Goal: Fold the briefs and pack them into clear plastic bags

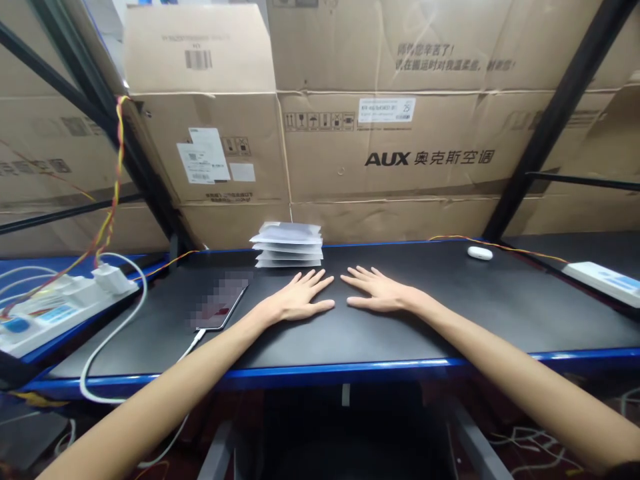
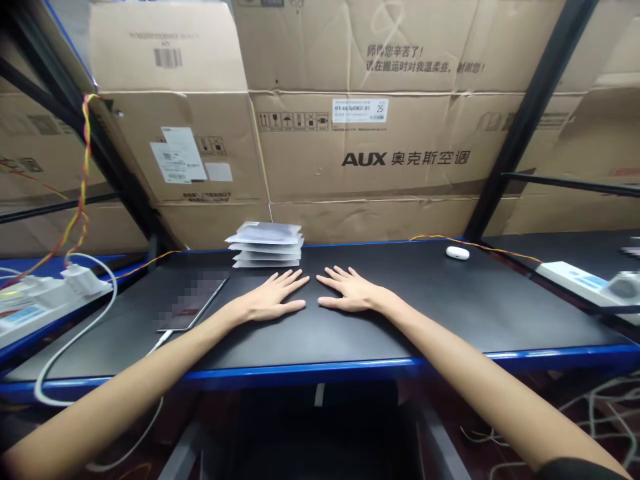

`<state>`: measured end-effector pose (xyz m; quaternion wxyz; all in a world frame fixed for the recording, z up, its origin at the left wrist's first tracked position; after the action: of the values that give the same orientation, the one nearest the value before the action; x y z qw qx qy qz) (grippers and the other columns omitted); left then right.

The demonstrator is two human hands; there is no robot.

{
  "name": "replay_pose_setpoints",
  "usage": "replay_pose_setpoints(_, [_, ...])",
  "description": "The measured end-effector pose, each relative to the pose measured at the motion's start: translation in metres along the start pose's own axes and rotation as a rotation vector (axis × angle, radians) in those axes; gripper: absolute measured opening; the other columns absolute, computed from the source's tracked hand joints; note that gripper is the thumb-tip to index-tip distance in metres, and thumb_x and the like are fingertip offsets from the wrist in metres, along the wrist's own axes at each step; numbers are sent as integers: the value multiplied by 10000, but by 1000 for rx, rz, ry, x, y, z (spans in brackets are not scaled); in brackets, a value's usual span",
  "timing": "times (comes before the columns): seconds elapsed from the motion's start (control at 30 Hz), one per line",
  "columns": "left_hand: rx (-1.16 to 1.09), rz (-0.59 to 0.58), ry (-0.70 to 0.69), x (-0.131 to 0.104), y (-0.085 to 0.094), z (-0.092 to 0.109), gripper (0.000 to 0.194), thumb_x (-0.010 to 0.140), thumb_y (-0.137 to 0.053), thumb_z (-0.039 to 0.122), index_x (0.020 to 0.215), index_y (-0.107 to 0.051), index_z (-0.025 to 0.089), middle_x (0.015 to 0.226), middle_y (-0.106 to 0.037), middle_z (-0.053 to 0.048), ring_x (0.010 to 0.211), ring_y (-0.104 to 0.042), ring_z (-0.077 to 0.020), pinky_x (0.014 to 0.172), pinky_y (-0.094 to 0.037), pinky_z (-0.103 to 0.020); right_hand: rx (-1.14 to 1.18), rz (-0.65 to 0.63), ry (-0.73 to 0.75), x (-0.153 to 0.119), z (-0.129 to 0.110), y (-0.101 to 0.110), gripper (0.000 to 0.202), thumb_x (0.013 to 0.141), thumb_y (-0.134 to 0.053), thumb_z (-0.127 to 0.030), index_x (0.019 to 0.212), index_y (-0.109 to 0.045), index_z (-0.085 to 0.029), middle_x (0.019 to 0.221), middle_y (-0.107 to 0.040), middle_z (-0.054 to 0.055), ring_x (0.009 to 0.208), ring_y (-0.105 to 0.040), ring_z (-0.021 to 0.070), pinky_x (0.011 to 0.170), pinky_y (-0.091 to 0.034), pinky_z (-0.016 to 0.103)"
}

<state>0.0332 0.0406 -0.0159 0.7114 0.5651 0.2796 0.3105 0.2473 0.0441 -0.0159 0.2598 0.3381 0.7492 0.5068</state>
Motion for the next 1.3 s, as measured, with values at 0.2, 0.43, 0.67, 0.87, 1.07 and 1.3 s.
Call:
replay_pose_setpoints(0.2, [4, -3, 12, 0, 0, 2, 784, 934, -302, 742, 1583, -149, 331, 1651, -65, -64, 1529, -44, -313, 1218, -64, -558, -8, 2, 0, -1, -1, 0, 863, 871, -387, -798, 1567, -244, -309, 1646, -133, 46, 1520, -40, 319, 1226, -18, 546])
replay_pose_setpoints(0.43, [-3, 9, 6, -1, 0, 1, 775, 936, -307, 738, 1582, -157, 337, 1651, -63, -59, 1529, -44, -316, 1219, -53, -558, -6, 5, 3, 0, 1, -1, 854, 873, -388, -797, 1565, -245, -317, 1646, -128, 49, 1521, -37, 309, 1225, -21, 549])
replay_pose_setpoints(0.67, [4, 3, 17, -1, -1, 1, 778, 933, -300, 742, 1582, -153, 338, 1654, -64, -48, 1529, -42, -318, 1217, -58, -564, -5, 1, -2, -1, 0, 0, 855, 874, -390, -794, 1565, -251, -310, 1647, -133, 47, 1520, -40, 313, 1227, -20, 541])
replay_pose_setpoints(0.87, [-2, -1, 21, -1, -1, 1, 775, 934, -299, 738, 1582, -157, 337, 1655, -56, -53, 1530, -33, -315, 1218, -49, -560, -17, -5, -2, -1, -1, 1, 861, 873, -381, -797, 1567, -243, -306, 1649, -132, 46, 1520, -38, 311, 1230, -22, 532])
replay_pose_setpoints(1.07, [-2, -9, 20, 0, 0, 2, 785, 931, -290, 747, 1583, -156, 332, 1656, -51, -54, 1531, -31, -314, 1219, -41, -557, -17, -10, -13, -1, -2, 1, 872, 870, -375, -804, 1567, -251, -296, 1647, -128, 62, 1521, -32, 308, 1227, -19, 531])
replay_pose_setpoints(1.3, [10, -21, 23, -1, 0, 3, 787, 932, -271, 752, 1585, -138, 334, 1658, -41, -48, 1534, -19, -298, 1224, -32, -544, -23, -18, -13, -1, -4, 2, 875, 875, -351, -807, 1571, -239, -288, 1649, -119, 66, 1523, -27, 297, 1228, -14, 515])
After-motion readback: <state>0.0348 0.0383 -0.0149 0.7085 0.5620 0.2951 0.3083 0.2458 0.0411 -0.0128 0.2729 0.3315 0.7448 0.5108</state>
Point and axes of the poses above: each hand's wrist, its own x-axis towards the middle knuckle, its own y-axis out of the back of the hand, z = x × y, the point moved 5 cm from there along x, towards the middle knuckle
